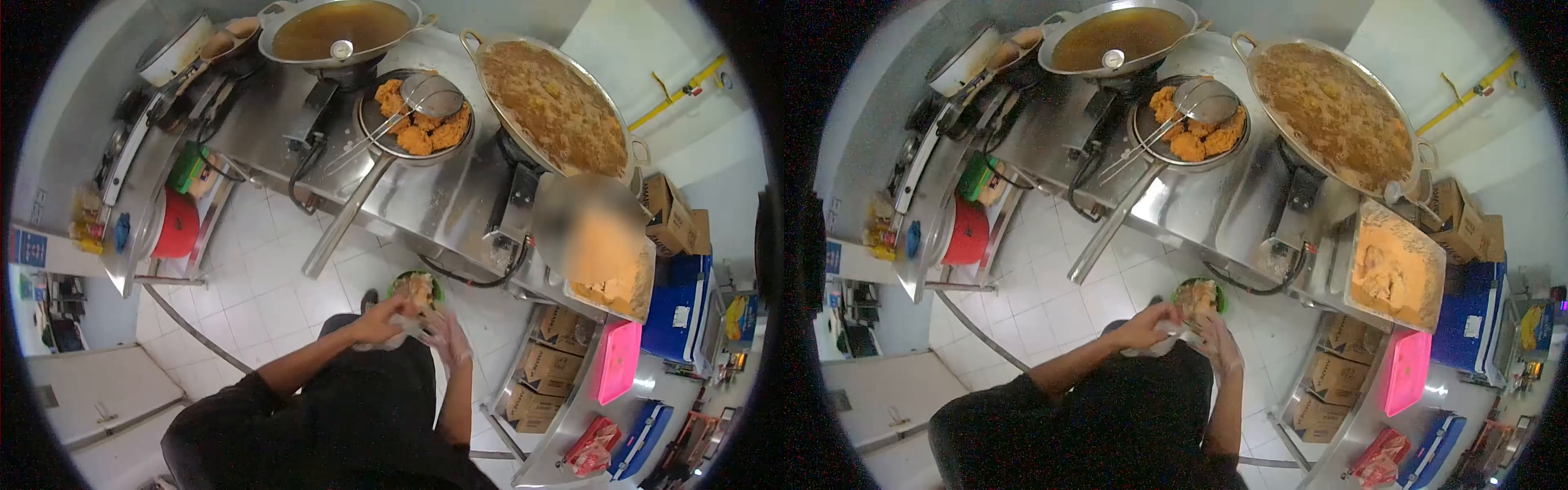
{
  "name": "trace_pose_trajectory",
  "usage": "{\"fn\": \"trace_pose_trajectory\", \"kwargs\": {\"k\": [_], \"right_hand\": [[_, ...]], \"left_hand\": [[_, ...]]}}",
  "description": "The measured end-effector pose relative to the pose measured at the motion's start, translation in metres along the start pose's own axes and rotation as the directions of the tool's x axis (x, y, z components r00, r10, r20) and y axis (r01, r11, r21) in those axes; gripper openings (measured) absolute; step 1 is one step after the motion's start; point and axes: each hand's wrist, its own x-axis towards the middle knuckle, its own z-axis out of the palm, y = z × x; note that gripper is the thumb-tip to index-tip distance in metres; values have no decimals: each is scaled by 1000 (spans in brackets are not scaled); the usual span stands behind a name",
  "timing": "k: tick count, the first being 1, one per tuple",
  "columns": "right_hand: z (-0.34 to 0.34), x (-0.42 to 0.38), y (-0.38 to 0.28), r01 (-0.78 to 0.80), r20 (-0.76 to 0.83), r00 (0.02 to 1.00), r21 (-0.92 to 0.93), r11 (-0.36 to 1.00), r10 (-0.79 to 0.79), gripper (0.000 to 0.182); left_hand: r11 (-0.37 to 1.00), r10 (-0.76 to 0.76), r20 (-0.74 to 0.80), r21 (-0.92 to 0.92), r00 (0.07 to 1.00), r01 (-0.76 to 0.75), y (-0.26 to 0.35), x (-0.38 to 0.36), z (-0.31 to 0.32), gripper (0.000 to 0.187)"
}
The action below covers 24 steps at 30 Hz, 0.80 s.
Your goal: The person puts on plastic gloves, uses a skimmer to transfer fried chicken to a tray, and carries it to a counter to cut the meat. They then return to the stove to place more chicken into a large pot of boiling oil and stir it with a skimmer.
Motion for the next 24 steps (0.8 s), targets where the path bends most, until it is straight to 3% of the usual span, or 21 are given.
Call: {"fn": "trace_pose_trajectory", "kwargs": {"k": [2, 4, 7, 9, 10, 12, 14, 15, 18, 20, 21, 22, 24], "right_hand": [[46, -18, -22, -72, 306, 952, 121, 990, 32, 74], [70, -31, -36, 162, 208, 971, -199, 966, -120, 54], [38, -39, -61, 268, 260, 951, -419, 868, -168, 27], [61, -75, -89, 407, 236, 913, -440, 801, -334, 13], [67, -91, -98, 466, 224, 884, -452, 760, -409, 7], [54, -96, -111, 543, 310, 838, -548, 636, -448, 14], [38, -101, -122, 580, 389, 808, -653, 486, -442, 18], [34, -104, -127, 590, 385, 799, -651, 477, -462, 14], [23, -108, -135, 647, 394, 751, -598, 473, -529, 14], [12, -105, -136, 716, 423, 694, -499, 489, -583, 15], [12, -106, -137, 684, 358, 724, -477, 552, -589, 16], [15, -108, -137, 651, 291, 755, -449, 612, -588, 16], [13, -106, -138, 649, 223, 754, -404, 645, -618, 16]], "left_hand": [[913, 331, -33, -241, 943, -329, 35, 14, 21, 43], [877, 351, -16, -346, 936, -335, 52, 19, 24, 46], [921, 209, -138, -305, 968, -243, 95, -4, 32, 48], [978, 46, -278, -182, 960, -99, 108, -19, 43, 43], [987, 14, -252, -153, 968, -54, 106, -25, 48, 41], [996, -45, -211, -90, 976, 26, 105, -29, 55, 39], [961, -190, -32, -210, 981, 179, 95, -27, 59, 40], [931, -251, 61, -257, 966, 258, 90, -26, 61, 41], [866, -128, -119, -498, 985, 53, 77, -30, 83, 43], [629, -168, -327, -762, 930, -154, 103, -27, 118, 39], [479, -215, -416, -833, 884, -276, 113, -26, 130, 37], [383, -279, -337, -898, 899, -217, 87, -20, 132, 39], [249, -225, -49, -969, 973, 9, 59, -18, 138, 41]]}}
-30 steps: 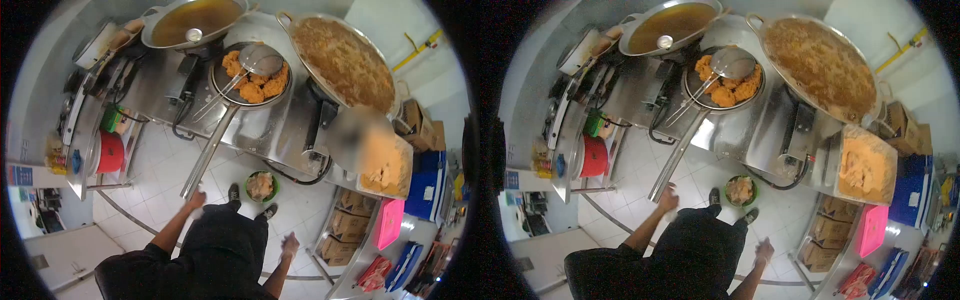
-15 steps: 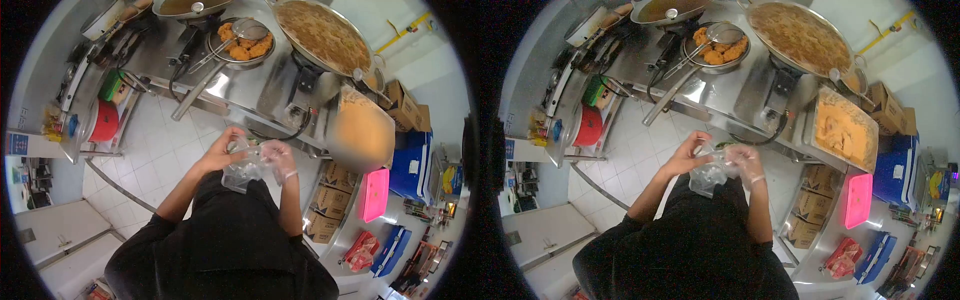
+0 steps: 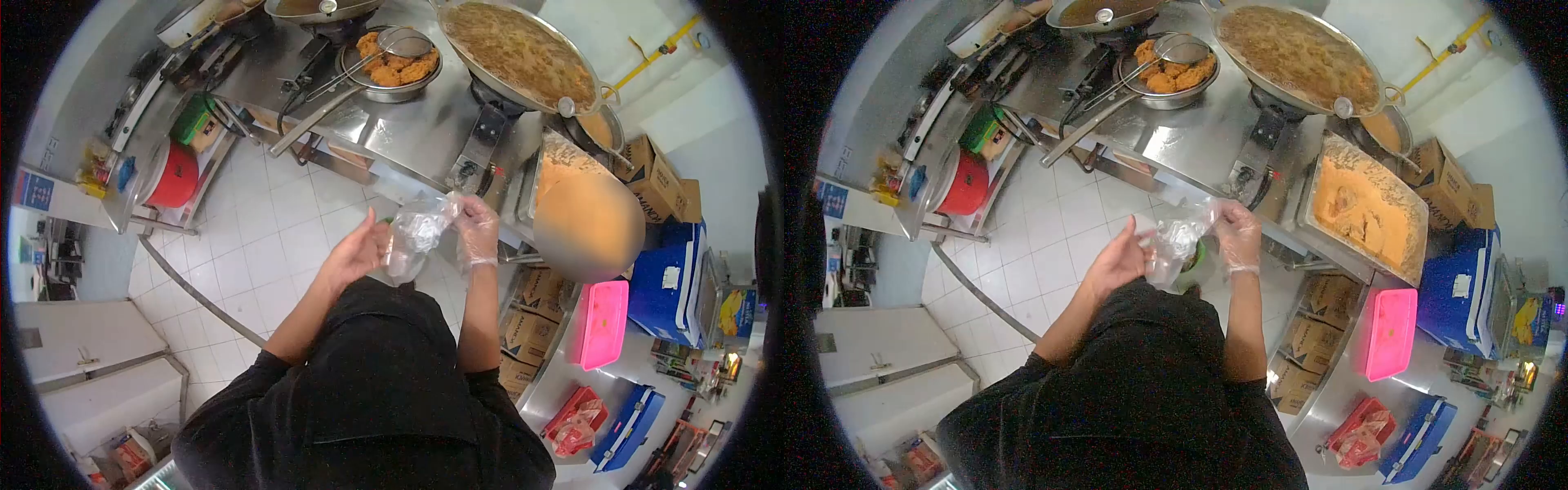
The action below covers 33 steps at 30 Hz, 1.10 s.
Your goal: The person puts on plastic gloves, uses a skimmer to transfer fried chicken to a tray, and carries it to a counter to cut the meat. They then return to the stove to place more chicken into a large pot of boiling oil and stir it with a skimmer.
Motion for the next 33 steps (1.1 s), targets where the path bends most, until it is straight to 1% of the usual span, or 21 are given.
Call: {"fn": "trace_pose_trajectory", "kwargs": {"k": [1, 2, 5, 6, 7, 8, 11, 12, 14, 15, 16, 19, 22, 25, 26, 28, 29, 31, 32, 33], "right_hand": [[-5, 3, 6, 42, -23, 999, 2, 999, -42, 16], [-10, 4, 10, 82, -49, 995, 2, 997, -82, 16], [-33, 1, 7, 40, -98, 995, 54, 998, -34, 16], [-34, -3, 4, 20, -112, 994, 50, 999, -15, 17], [-33, -6, -1, 1, -124, 992, 48, 999, 5, 18], [-32, -7, -4, -16, -138, 990, 48, 999, 22, 18], [-33, -9, 4, -5, -187, 982, 94, 996, 23, 18], [-39, -9, 7, 13, -182, 983, 103, 995, 6, 17], [-53, -7, 12, 43, -167, 986, 122, 992, -23, 15], [-55, -8, 8, 34, -162, 987, 130, 991, -13, 15], [-59, -9, 4, 27, -158, 987, 138, 990, -5, 14], [-61, -16, -2, 6, -159, 987, 174, 985, 22, 14], [-69, -15, 2, 9, -129, 991, 193, 981, 17, 15], [-85, -12, 10, 53, -90, 995, 204, 978, -35, 16], [-90, -10, 10, 78, -78, 995, 208, 975, -63, 17], [-95, -5, 6, 41, -136, 990, 148, 988, -21, 18], [-97, -4, 3, 22, -169, 986, 120, 993, -1, 18], [-112, 2, 2, -28, -162, 986, 18, 999, 31, 18], [-120, 4, 3, -56, -158, 986, -33, 998, 51, 19], [-127, 6, 3, -51, -134, 990, -11, 999, 49, 20]], "left_hand": [[990, -133, 81, -28, 988, 135, -3, 1, -2, 42], [993, -94, 99, 80, 991, 86, -8, 1, -5, 50], [984, 138, -62, 118, 988, -131, -14, -3, -9, 55], [985, 153, -51, -74, 987, -156, -16, -7, 5, 53], [948, 170, -44, -264, 984, -176, -17, -14, 31, 51], [878, 188, -39, -441, 981, -186, -17, -17, 45, 49], [935, 25, 96, -355, 995, 11, -32, 3, 22, 66], [975, 0, 49, -221, 999, 11, -32, 7, 8, 56], [987, 118, 28, -112, 993, -114, -23, 10, -4, 46], [983, 178, 21, -54, 984, -177, -16, 9, -3, 42], [957, 287, 116, -2, 951, -289, -11, 8, -2, 39], [958, 231, 125, -204, 965, -203, -10, 0, 17, 39], [982, -15, 209, -180, 978, 54, -2, 7, 39, 41], [995, -4, 32, 102, 999, 1, 7, 27, 20, 40], [983, -10, 19, 185, 1000, 6, 9, 29, 14, 40], [934, -14, 2, 356, 1000, 12, 20, 15, 39, 39], [916, -48, 25, 400, 999, 34, 23, 14, 40, 39], [873, -114, 64, 483, 991, 69, 24, 9, 44, 38], [885, -82, 63, 463, 995, 43, 21, 7, 48, 36], [878, -55, 45, 479, 997, 27, 19, 7, 52, 34]]}}
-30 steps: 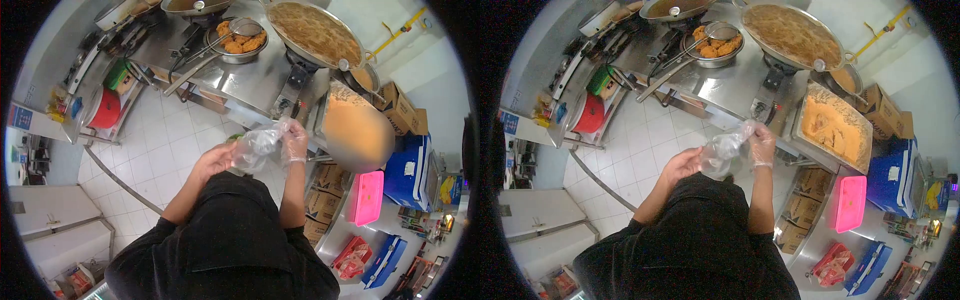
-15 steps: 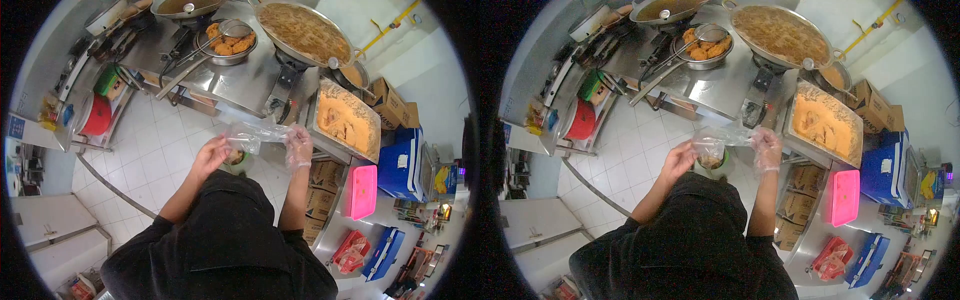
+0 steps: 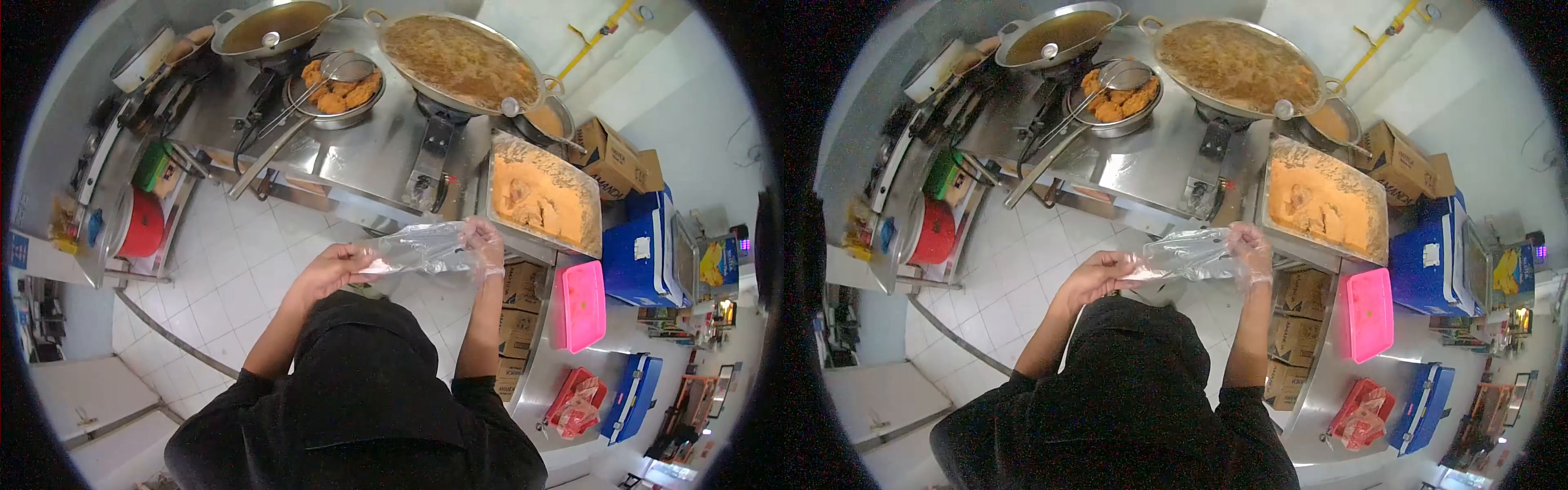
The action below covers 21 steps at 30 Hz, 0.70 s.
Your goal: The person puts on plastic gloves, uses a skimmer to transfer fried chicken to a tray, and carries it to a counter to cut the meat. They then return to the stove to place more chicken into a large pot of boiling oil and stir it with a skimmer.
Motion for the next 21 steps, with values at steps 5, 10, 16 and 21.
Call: {"fn": "trace_pose_trajectory", "kwargs": {"k": [5, 10, 16, 21], "right_hand": [[-6, 10, 3, -67, -5, 998, -51, 996, 67, 21], [22, -19, -42, 99, -90, 906, -904, 415, -414, 37], [138, -94, -91, 174, 90, 984, -668, 724, -154, 33], [120, -75, -37, 89, 30, 996, -165, 982, -85, 14]], "left_hand": [[978, 112, -212, 196, 971, -70, -12, 18, -2, 23], [929, 331, -262, 257, 907, -265, -11, 34, 20, 15], [928, 309, -321, 307, 895, -211, -4, 42, 54, 22], [850, 430, -182, 411, 884, -329, 14, 31, 48, 29]]}}
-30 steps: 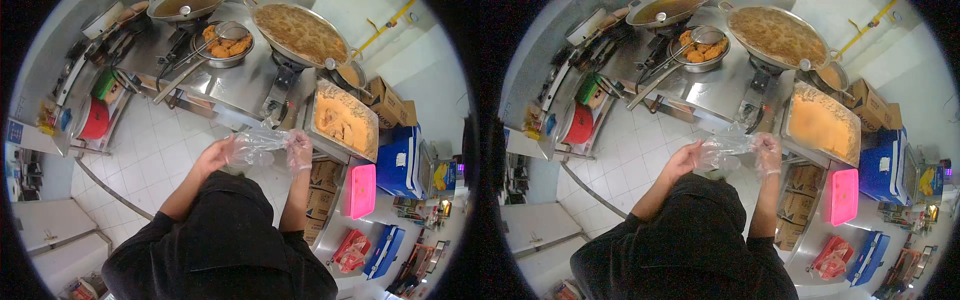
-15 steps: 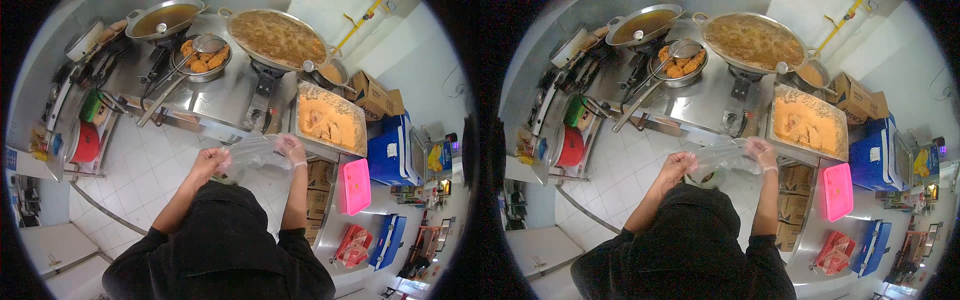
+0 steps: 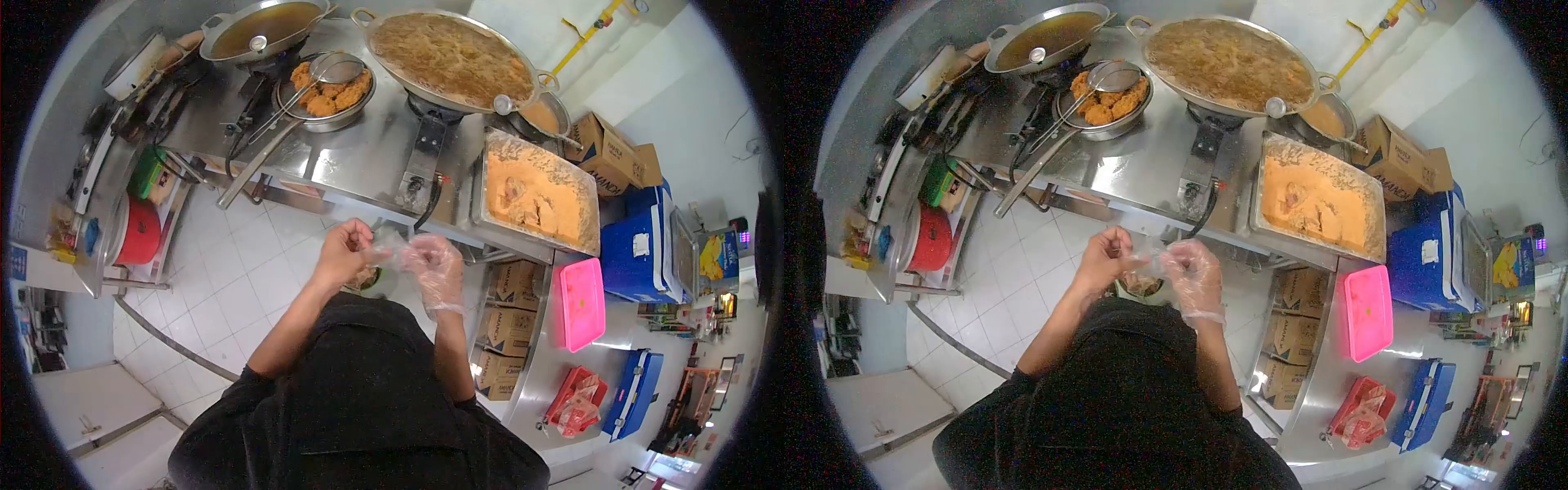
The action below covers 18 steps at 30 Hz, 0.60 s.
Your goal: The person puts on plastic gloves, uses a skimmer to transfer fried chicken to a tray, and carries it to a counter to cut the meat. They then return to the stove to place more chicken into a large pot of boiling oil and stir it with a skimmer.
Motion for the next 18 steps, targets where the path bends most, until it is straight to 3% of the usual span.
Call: {"fn": "trace_pose_trajectory", "kwargs": {"k": [3, 5, 8, 10, 12, 15, 16, 18], "right_hand": [[-2, -4, -21, 78, -70, 992, -280, 957, -101, 8], [0, -9, -47, 228, -115, 946, -426, 875, -303, 9], [1, -24, -98, 384, 1, 842, -703, 599, -539, 12], [7, -43, -144, 387, 34, 861, -691, 611, -507, 15], [10, -57, -169, 427, 86, 800, -776, 464, -594, 21], [7, -68, -189, 522, 260, 718, -815, 252, -646, 30], [8, -71, -189, 541, 217, 704, -781, 313, -676, 39], [8, -69, -180, 554, 232, 696, -775, 303, -680, 44]], "left_hand": [[980, 70, 96, 179, 993, -86, 23, -11, -2, 30], [947, 110, 133, 287, 985, -145, 34, -16, -3, 33], [922, 191, 11, 340, 982, -183, 84, -40, 16, 34], [883, 305, 79, 351, 949, -313, 114, -58, 26, 35], [802, 481, 131, 333, 867, -495, 139, -76, 32, 36], [720, 597, 64, 398, 800, -568, 169, -99, 41, 38], [687, 630, 50, 429, 775, -586, 168, -98, 42, 38], [621, 689, 22, 497, 724, -606, 166, -99, 45, 38]]}}
